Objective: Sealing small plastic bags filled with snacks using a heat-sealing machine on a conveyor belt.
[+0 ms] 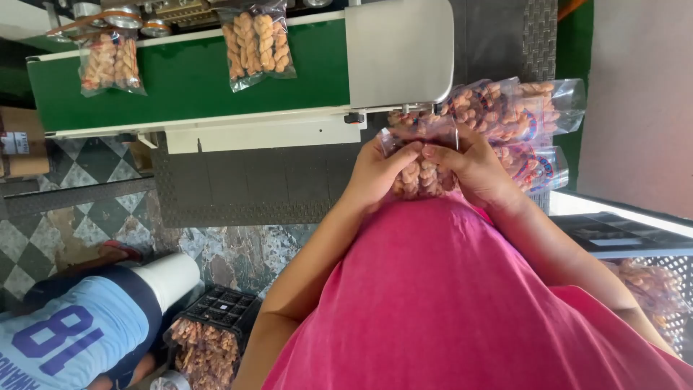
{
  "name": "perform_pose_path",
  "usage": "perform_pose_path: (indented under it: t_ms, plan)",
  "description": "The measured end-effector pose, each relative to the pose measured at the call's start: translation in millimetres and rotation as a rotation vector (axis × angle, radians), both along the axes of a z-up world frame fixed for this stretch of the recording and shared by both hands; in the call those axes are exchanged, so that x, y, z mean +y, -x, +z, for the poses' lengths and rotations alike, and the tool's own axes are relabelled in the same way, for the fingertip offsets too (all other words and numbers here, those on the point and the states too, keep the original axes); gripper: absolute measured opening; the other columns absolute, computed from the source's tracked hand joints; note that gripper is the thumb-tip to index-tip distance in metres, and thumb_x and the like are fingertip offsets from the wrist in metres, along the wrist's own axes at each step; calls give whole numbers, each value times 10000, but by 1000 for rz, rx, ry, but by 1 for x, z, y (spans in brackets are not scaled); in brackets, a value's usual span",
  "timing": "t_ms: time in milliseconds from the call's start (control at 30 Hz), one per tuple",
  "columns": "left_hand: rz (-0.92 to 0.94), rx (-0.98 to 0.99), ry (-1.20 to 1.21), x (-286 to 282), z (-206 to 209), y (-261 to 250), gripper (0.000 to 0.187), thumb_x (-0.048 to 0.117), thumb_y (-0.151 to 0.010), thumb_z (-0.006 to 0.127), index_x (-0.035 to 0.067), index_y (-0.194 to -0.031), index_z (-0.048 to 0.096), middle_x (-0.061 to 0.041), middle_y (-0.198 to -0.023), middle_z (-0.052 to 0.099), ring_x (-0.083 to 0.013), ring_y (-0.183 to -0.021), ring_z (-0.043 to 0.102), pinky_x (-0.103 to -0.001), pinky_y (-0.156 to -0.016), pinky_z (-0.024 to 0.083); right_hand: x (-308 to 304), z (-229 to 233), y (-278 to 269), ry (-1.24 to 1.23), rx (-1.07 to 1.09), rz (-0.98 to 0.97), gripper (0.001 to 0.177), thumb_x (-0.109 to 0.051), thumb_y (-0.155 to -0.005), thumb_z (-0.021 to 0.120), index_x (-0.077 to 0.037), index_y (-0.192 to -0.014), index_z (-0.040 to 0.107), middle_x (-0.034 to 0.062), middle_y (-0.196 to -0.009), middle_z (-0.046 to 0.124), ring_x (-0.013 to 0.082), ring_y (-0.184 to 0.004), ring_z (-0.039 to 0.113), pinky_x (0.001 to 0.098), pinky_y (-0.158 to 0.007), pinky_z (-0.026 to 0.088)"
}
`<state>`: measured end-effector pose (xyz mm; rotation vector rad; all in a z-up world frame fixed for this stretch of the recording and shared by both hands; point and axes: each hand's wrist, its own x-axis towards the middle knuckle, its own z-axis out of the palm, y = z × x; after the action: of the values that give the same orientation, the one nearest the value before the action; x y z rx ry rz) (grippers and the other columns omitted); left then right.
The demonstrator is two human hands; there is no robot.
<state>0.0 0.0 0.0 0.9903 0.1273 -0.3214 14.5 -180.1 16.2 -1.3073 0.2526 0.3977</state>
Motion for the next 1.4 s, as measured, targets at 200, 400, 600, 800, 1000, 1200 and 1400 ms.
perform_pose_path:
  t_ms: [200,400,600,800,1000,1200,1400]
  plan:
    - [104,157,-236,-14,27,7,256,226,-898,870,22,-1018,775,-128,-722,700,-147,-680,685,-337,-567,590,-14,-34,12,58,-93,11,256,-29,-847,873,32,-1028,702,193,-661,620,266,-478,670,355,-335,519]
    - [171,216,-251,-15,-17,5,188,171,-847,887,36,-912,773,-81,-625,658,-104,-536,635,-290,-428,538,1,-28,7,14,-67,-82,153,6,-911,818,30,-959,675,235,-556,583,304,-375,622,381,-269,491]
    - [285,251,-172,-7,25,-27,304,276,-887,844,44,-770,685,-96,-486,595,-116,-403,637,-221,-335,508,-9,-101,-23,-162,-102,-174,148,10,-993,770,33,-924,641,296,-547,557,382,-349,600,448,-271,481]
    - [488,148,-285,28,14,-41,276,283,-790,961,84,-861,783,-38,-680,687,-67,-538,620,-215,-468,520,21,-43,-56,-197,-131,-335,152,-46,-1038,749,31,-914,709,230,-634,599,326,-446,671,416,-323,520]
    - [524,311,-124,51,17,-83,370,274,-642,962,85,-739,659,-85,-730,741,-199,-655,681,-346,-587,572,51,-17,-83,67,-283,-276,135,-189,-975,821,-82,-940,747,3,-918,723,78,-883,663,226,-838,541]
    - [350,331,-171,82,-4,-119,302,266,-779,879,59,-983,798,-109,-930,820,-238,-800,757,-364,-655,645,61,-11,-124,299,-369,-262,204,-259,-1003,723,-96,-906,798,26,-945,780,140,-944,742,291,-849,586]
    - [356,431,-221,101,19,-169,245,127,-847,814,-35,-1017,746,-145,-920,794,-258,-805,752,-360,-736,662,69,-31,-168,399,-460,-246,343,-113,-1077,760,-114,-818,534,3,-882,490,90,-692,473,278,-607,422]
